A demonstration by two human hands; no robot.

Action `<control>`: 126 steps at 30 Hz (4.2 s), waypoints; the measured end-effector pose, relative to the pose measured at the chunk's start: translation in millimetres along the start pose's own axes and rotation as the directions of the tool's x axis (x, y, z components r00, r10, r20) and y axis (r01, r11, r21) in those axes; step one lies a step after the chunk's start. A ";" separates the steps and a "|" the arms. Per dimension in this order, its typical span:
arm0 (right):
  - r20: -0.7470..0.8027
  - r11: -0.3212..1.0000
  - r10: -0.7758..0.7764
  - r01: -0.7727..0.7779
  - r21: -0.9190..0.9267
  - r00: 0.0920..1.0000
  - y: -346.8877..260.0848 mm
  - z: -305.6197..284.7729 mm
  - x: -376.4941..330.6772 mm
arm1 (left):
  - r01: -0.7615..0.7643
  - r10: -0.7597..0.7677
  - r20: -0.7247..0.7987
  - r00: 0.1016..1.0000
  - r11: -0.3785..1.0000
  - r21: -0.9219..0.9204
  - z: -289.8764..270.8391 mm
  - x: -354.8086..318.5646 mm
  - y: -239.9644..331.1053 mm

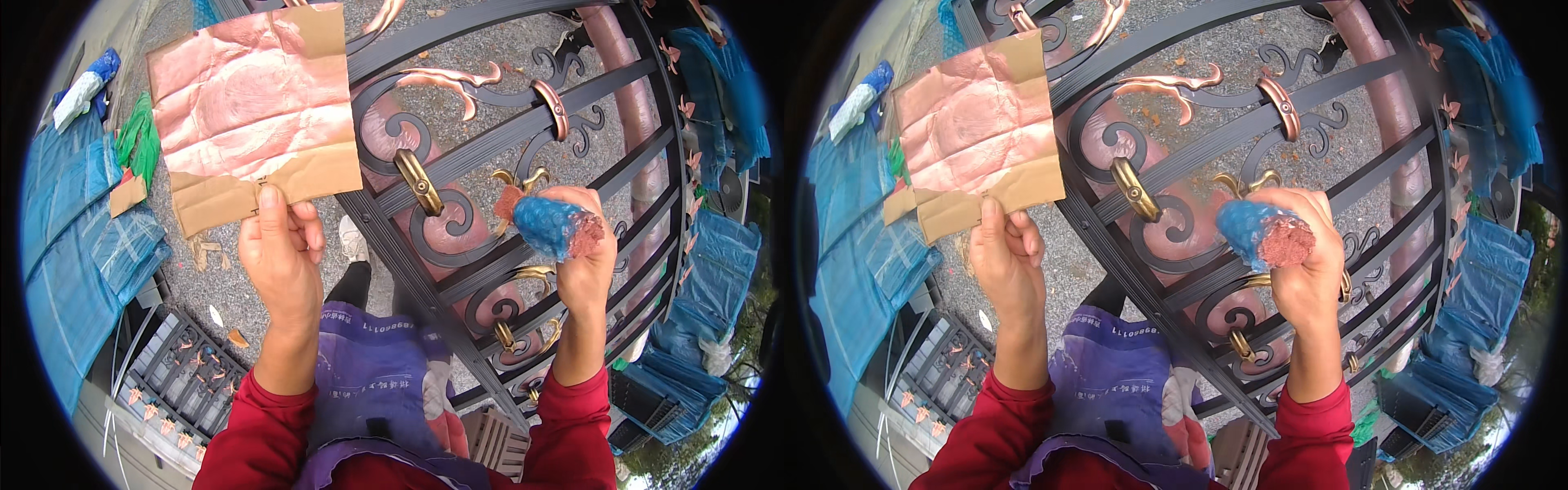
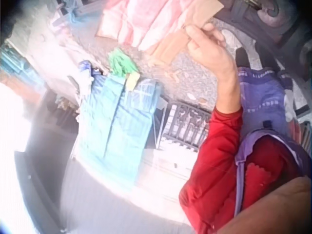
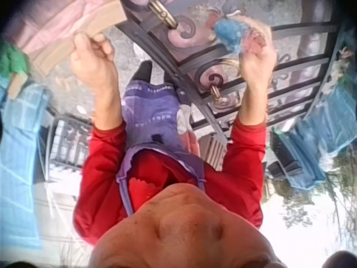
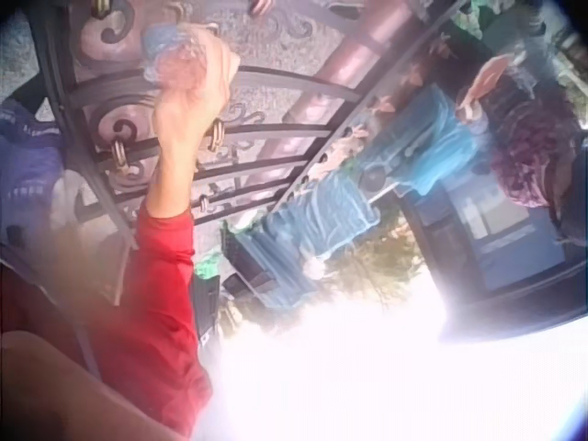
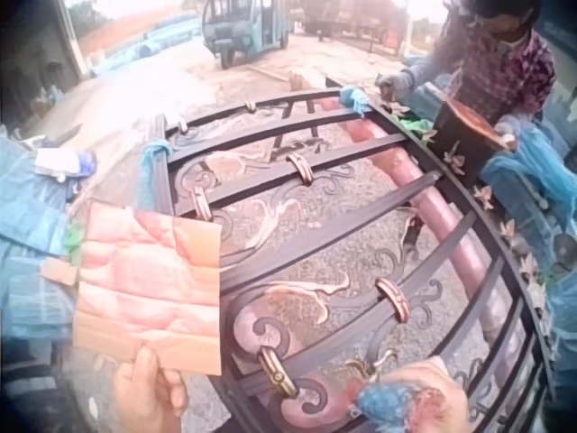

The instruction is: The person applies copper-colored paint to the ornate metalwork of a gate using a cloth. They hold a cardboard reference sample in the other hand and repeatedly rub the cloth over the gate's decorative elements. The person briefly walks away to dip the cloth in a paint container before returning to continue painting.

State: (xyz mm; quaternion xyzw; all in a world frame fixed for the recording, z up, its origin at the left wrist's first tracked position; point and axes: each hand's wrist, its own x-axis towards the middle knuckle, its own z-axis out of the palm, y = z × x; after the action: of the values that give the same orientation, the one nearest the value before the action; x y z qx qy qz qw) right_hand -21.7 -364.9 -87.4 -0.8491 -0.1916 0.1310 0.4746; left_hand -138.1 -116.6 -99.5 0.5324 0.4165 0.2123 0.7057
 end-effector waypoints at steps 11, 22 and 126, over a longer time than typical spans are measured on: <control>0.451 0.828 -0.143 0.356 -0.434 0.881 -43.5 46.8 66.1 | 0.129 -0.129 -0.008 0.992 0.992 0.013 -42.8 8.9 2.2; 0.498 0.793 -0.165 0.414 -0.446 0.851 -42.6 60.4 108.3 | 0.169 -0.169 -0.010 0.986 0.985 -0.021 -74.3 19.5 3.1; 0.355 0.781 -0.353 0.482 -0.397 0.866 -11.6 55.2 35.8 | 0.172 -0.174 -0.070 0.982 0.985 -0.023 -52.6 -41.6 -28.5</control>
State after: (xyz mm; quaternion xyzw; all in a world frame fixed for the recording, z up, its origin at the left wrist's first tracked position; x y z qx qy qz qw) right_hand -14.5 -301.6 -107.4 -0.8493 -0.4630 0.0813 0.2403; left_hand -208.5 -127.0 -115.5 0.4802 0.4842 0.1727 0.7108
